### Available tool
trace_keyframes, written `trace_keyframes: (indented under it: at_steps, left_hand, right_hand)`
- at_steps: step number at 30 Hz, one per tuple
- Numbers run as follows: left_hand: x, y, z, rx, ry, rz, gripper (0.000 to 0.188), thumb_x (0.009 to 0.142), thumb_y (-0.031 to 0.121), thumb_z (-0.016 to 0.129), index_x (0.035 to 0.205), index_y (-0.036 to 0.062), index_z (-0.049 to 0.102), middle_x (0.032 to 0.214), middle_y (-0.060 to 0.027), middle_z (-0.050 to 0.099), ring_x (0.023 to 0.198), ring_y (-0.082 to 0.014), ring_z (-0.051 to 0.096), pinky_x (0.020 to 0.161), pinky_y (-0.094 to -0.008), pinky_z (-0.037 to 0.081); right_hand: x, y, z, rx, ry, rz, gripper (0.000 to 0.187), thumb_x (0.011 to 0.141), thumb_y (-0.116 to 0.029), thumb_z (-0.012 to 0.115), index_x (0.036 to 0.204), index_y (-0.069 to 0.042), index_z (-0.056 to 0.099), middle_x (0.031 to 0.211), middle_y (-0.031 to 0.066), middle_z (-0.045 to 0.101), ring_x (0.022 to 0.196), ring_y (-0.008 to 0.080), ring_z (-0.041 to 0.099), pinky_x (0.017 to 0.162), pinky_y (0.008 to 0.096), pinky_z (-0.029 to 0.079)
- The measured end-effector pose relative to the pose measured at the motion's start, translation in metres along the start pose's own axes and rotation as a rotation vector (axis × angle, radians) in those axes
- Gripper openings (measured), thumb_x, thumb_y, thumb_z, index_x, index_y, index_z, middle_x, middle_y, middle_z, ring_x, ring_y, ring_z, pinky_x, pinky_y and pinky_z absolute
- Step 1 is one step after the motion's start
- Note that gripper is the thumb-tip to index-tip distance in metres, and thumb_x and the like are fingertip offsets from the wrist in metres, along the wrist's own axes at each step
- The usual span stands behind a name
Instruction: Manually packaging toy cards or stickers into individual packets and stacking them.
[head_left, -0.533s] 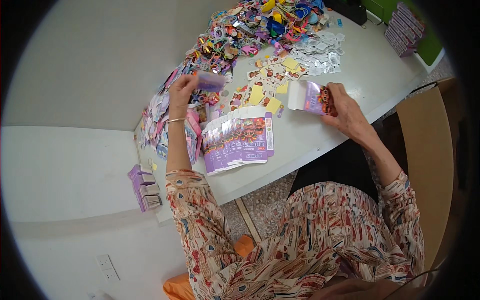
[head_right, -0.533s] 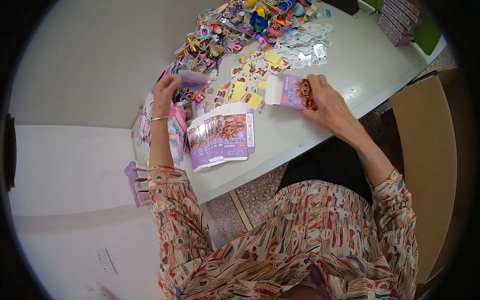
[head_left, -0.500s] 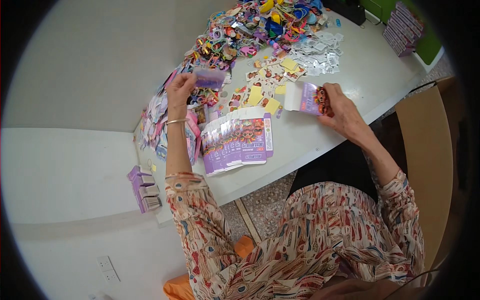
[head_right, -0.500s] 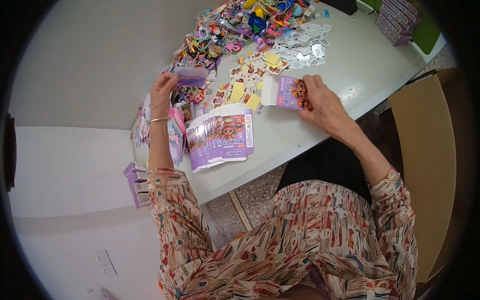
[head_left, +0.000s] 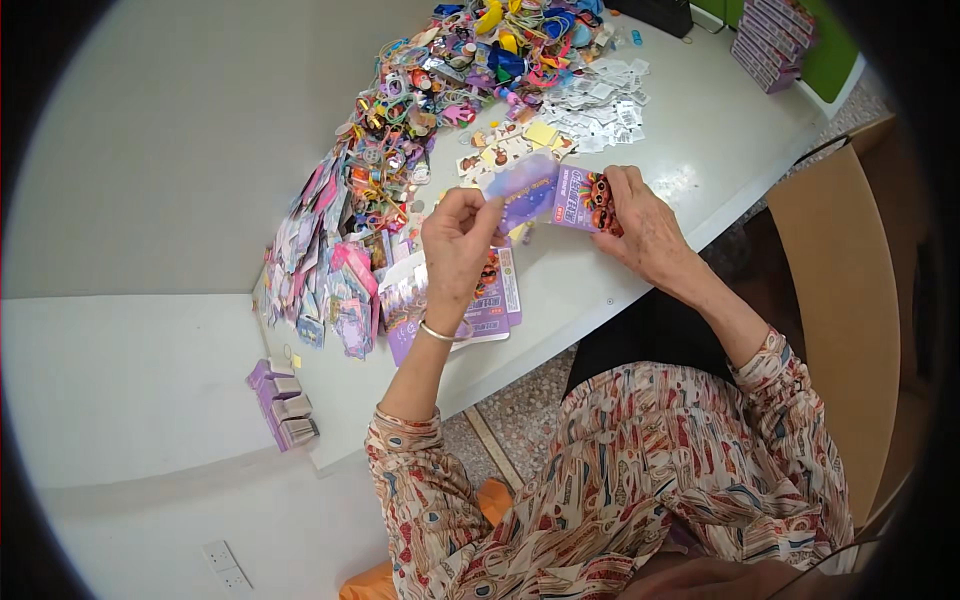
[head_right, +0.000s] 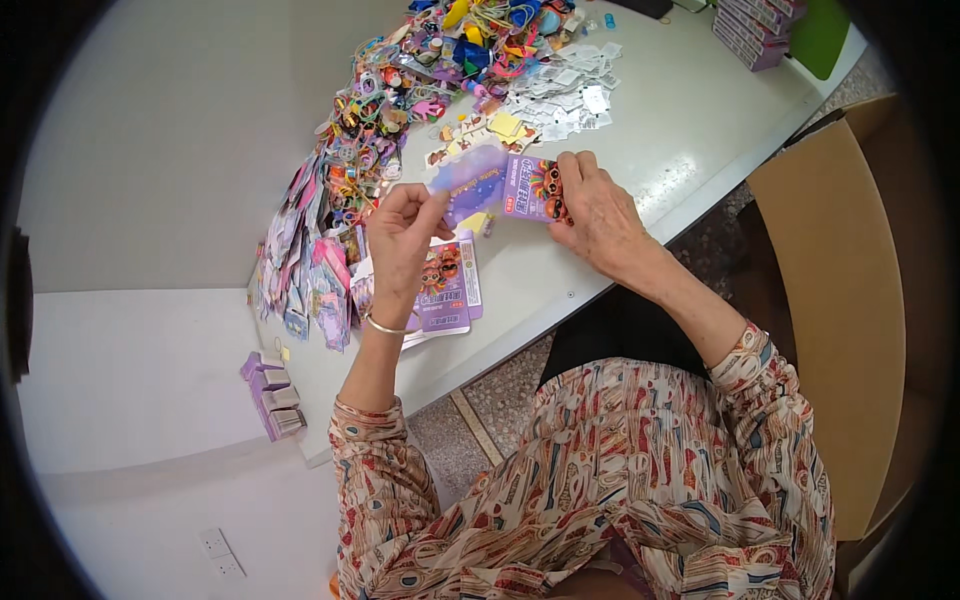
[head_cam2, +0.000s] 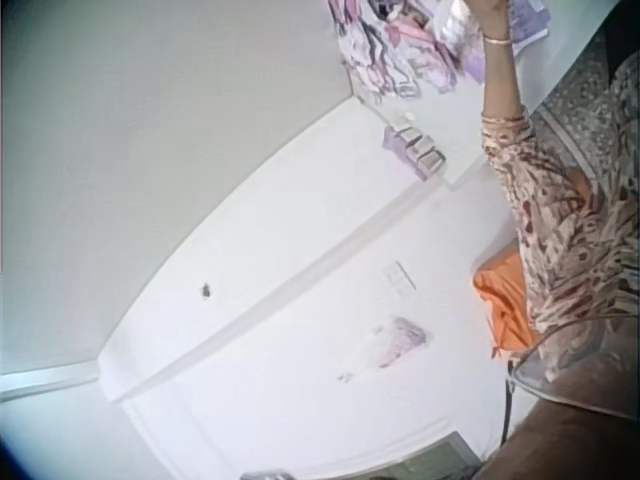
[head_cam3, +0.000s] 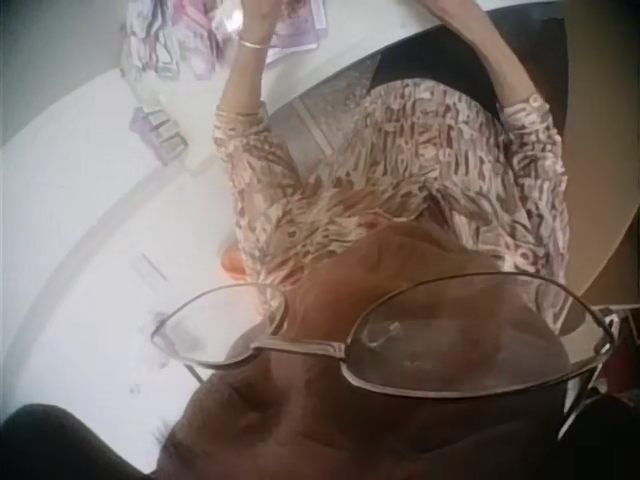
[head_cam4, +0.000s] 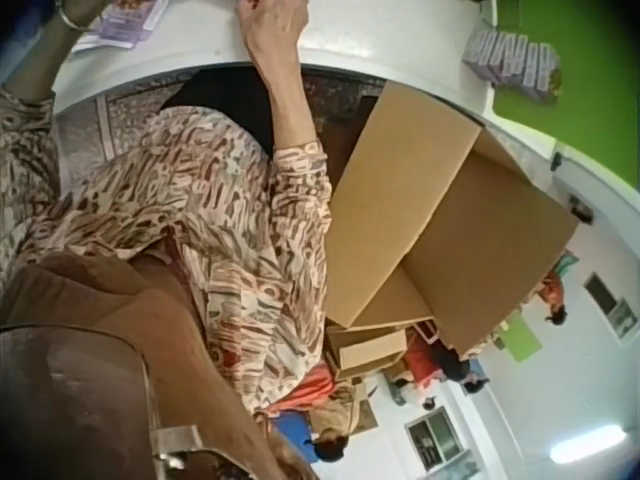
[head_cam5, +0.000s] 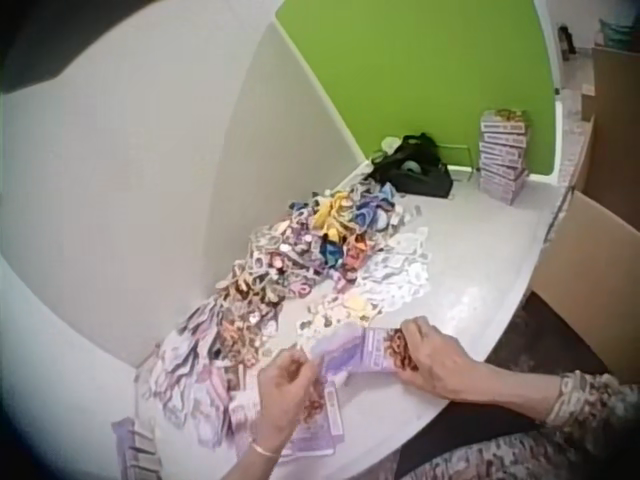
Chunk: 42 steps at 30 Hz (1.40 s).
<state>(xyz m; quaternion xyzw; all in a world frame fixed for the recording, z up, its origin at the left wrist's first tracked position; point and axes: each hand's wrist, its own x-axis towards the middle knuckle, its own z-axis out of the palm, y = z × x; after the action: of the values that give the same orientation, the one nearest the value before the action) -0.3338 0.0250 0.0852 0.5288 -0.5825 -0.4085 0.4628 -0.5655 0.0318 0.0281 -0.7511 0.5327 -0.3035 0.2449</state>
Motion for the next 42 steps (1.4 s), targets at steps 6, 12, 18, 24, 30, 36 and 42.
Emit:
trace_keyframes:
  at_steps: [6,12,18,24,30,36,42]
  left_hand:
    - [0.003,0.009,-0.006,0.101,-0.075,-0.089,0.011,0.088,0.008,0.064,0.084,-0.0016,0.063,0.068,0.0002,0.06,0.058,-0.0042,0.056,0.051,-0.0189,0.048]
    - [0.009,0.01,0.0,0.114,-0.125,-0.102,0.011,0.086,0.009,0.066,0.081,-0.0007,0.063,0.066,-0.0006,0.061,0.056,-0.0053,0.057,0.049,-0.0194,0.048]
    - [0.014,0.01,-0.002,0.106,-0.193,-0.109,0.013,0.087,0.011,0.066,0.08,0.0003,0.061,0.066,-0.0007,0.061,0.056,-0.006,0.058,0.049,-0.0197,0.048]
    - [0.005,0.008,0.002,0.118,-0.109,-0.084,0.013,0.088,0.01,0.064,0.081,0.0001,0.06,0.064,0.0005,0.059,0.056,-0.0056,0.058,0.05,-0.0197,0.048]
    - [0.014,0.012,-0.003,0.306,-0.246,-0.066,0.013,0.088,0.009,0.064,0.079,-0.0003,0.059,0.063,0.0003,0.058,0.052,-0.0048,0.052,0.047,-0.0206,0.041]
    - [0.009,-0.003,0.027,0.475,-0.168,0.015,0.016,0.084,0.013,0.067,0.08,-0.0014,0.063,0.058,-0.0061,0.057,0.052,-0.0089,0.053,0.049,-0.0257,0.041]
    - [0.038,-0.001,0.034,0.422,-0.198,0.069,0.019,0.083,0.019,0.067,0.083,0.0003,0.068,0.062,-0.0096,0.061,0.051,-0.0178,0.056,0.053,-0.0293,0.043]
  right_hand:
    - [-0.003,0.005,-0.003,-0.043,0.03,-0.017,0.066,0.069,-0.006,0.072,0.123,0.001,0.035,0.114,0.0208,0.045,0.098,0.0409,0.055,0.081,0.0439,0.049]
    - [-0.004,0.011,-0.005,-0.047,0.033,-0.037,0.068,0.069,-0.005,0.073,0.125,0.001,0.035,0.118,0.0202,0.045,0.101,0.0397,0.055,0.084,0.0428,0.05]
    - [-0.003,0.013,-0.015,0.004,0.034,-0.046,0.068,0.07,-0.005,0.073,0.125,0.001,0.035,0.122,0.0202,0.044,0.104,0.0394,0.055,0.086,0.0422,0.049]
    - [-0.005,0.014,-0.015,0.016,0.056,-0.023,0.07,0.069,-0.004,0.073,0.126,0.0,0.034,0.122,0.0209,0.044,0.104,0.04,0.054,0.086,0.042,0.049]
    - [-0.01,0.01,-0.014,-0.051,0.072,-0.127,0.07,0.068,-0.004,0.073,0.126,0.0,0.034,0.122,0.021,0.043,0.107,0.0403,0.051,0.086,0.0418,0.049]
    - [-0.011,0.009,-0.011,0.015,0.046,-0.127,0.068,0.069,-0.009,0.073,0.125,0.0,0.035,0.117,0.0211,0.045,0.102,0.0405,0.053,0.083,0.0424,0.049]
    - [-0.017,0.032,-0.024,0.049,0.037,0.002,0.063,0.069,-0.013,0.071,0.121,0.001,0.039,0.107,0.0211,0.049,0.091,0.0384,0.056,0.08,0.0435,0.048]
